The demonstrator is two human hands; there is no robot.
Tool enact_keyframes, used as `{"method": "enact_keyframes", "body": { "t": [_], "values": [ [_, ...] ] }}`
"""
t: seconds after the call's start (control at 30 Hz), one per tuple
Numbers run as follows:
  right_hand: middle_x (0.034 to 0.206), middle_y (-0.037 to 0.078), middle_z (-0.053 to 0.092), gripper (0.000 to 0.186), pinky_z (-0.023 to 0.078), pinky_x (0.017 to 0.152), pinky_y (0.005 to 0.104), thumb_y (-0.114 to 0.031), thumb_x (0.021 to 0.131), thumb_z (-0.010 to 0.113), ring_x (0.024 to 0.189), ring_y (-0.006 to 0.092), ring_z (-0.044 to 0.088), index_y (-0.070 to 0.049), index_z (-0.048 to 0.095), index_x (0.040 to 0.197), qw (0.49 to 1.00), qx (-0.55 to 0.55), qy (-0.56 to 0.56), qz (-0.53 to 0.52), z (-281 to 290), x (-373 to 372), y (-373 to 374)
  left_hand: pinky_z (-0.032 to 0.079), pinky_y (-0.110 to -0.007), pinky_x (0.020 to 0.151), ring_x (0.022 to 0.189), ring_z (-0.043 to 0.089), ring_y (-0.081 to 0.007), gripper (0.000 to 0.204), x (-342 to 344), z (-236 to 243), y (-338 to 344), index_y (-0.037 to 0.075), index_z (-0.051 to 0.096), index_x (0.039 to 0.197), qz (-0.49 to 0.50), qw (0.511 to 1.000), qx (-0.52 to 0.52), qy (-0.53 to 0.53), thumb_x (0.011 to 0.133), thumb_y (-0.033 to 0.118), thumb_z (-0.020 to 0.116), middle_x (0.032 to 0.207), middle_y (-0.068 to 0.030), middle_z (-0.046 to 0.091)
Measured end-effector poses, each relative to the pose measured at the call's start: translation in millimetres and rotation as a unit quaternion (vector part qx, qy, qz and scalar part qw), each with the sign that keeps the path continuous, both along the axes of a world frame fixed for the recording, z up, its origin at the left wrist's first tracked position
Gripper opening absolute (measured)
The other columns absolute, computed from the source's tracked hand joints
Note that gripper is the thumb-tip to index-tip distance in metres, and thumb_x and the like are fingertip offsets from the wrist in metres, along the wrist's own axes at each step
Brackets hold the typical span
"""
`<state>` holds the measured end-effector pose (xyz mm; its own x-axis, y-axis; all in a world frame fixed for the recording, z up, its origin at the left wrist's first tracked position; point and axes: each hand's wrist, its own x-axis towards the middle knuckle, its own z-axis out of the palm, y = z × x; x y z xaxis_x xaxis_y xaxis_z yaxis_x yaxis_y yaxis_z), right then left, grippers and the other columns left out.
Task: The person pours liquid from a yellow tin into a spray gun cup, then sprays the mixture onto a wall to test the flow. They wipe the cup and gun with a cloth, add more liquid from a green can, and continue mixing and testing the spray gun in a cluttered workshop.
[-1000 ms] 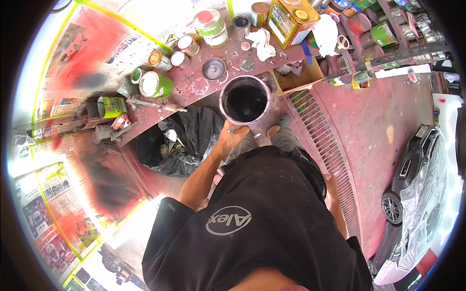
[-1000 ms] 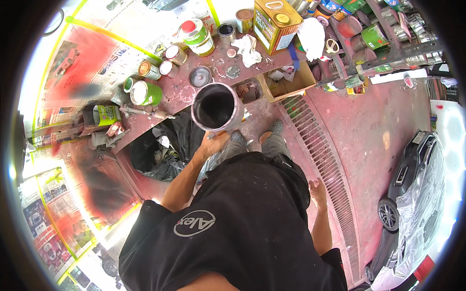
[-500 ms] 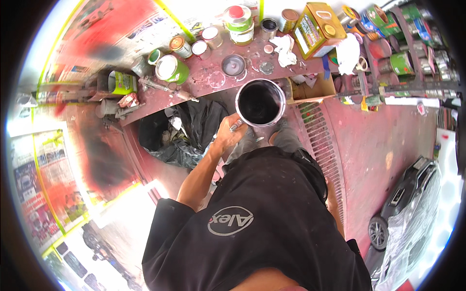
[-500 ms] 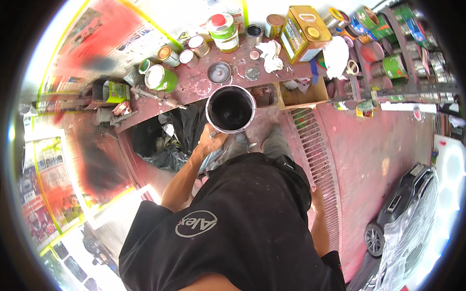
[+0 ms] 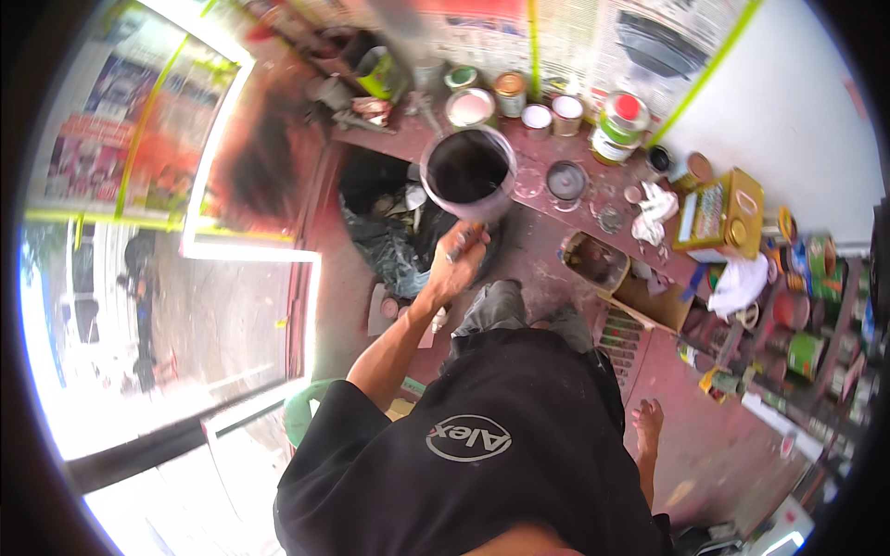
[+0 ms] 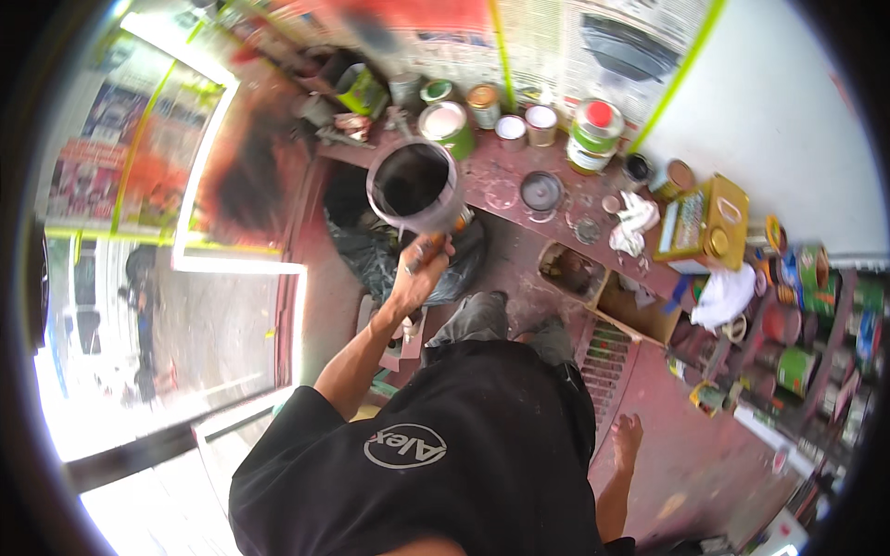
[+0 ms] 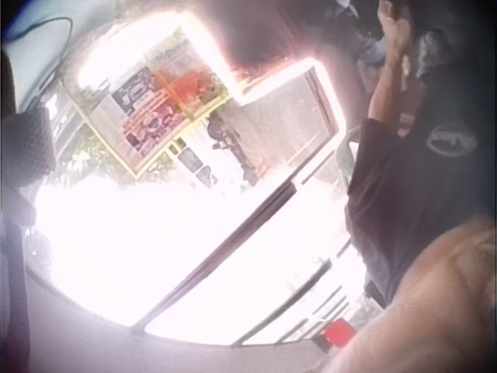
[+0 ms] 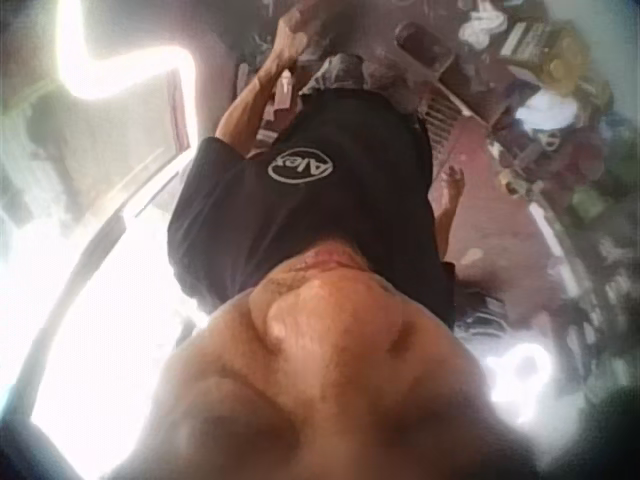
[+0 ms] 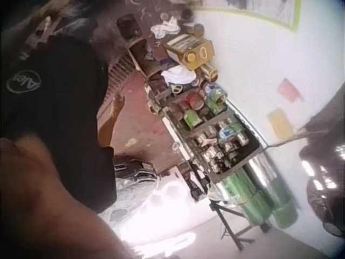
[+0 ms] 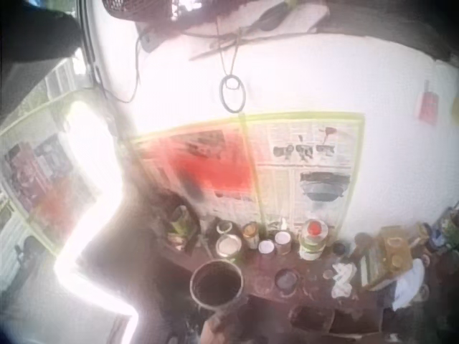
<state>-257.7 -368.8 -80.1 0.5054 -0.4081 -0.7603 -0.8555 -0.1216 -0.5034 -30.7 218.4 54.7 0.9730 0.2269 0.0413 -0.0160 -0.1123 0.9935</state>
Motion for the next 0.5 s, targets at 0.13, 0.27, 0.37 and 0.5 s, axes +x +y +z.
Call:
{"method": "enact_keyframes", "body": {
  "t": [0.13,0.27,0.37,0.5],
  "values": [
    [0.137,0.018,0.063,0.071,0.056,0.075,0.0396,-0.025,0.104,0.062,0.105,0.0325,0.074,0.005,0.032,0.161,0.998,-0.017,0.041,0.046,12.3,26.1,-17.0,0.033,-0.027,0.041,0.043,0.042,-0.0067,0.015,38.4,63.7,35.3,0.01,0.067,0.106,0.172,0.967,-0.115,0.151,0.099,0.022,0.071,0.058,0.004,0.048],
    [0.144,0.019,0.061,0.069,0.057,0.079,0.0451,-0.028,0.106,0.06,0.107,0.0341,0.074,0.003,0.032,0.161,0.998,-0.01,0.038,0.048,-5.9,39.9,-12.4,0.035,-0.028,0.04,0.043,0.042,-0.0093,0.024,96.9,90.4,117.5,0.008,0.062,0.1,0.241,0.959,-0.133,0.068,0.104,0.031,0.066,0.056,0.0018,0.043],
    [0.132,0.018,0.065,0.059,0.057,0.078,0.0488,-0.028,0.107,0.058,0.103,0.0339,0.074,0.0,0.041,0.157,1.0,-0.008,0.016,0.004,-27.8,30.9,17.5,0.04,-0.029,0.041,0.044,0.044,-0.0108,0.027,136.8,139.1,176.0,0.009,0.06,0.109,0.272,0.957,-0.1,0.027,0.104,0.035,0.067,0.07,-0.0021,0.053],
    [0.117,0.019,0.068,0.04,0.058,0.074,0.0474,-0.026,0.105,0.058,0.088,0.0305,0.069,-0.003,0.055,0.138,0.993,-0.046,0.037,0.106,-74.3,-10.3,33.9,0.041,-0.029,0.041,0.046,0.046,-0.0106,0.043,171.0,166.4,247.0,0.012,0.061,0.112,0.232,0.969,-0.075,0.048,0.104,0.054,0.063,0.082,-0.0056,0.061]
  ]
}}
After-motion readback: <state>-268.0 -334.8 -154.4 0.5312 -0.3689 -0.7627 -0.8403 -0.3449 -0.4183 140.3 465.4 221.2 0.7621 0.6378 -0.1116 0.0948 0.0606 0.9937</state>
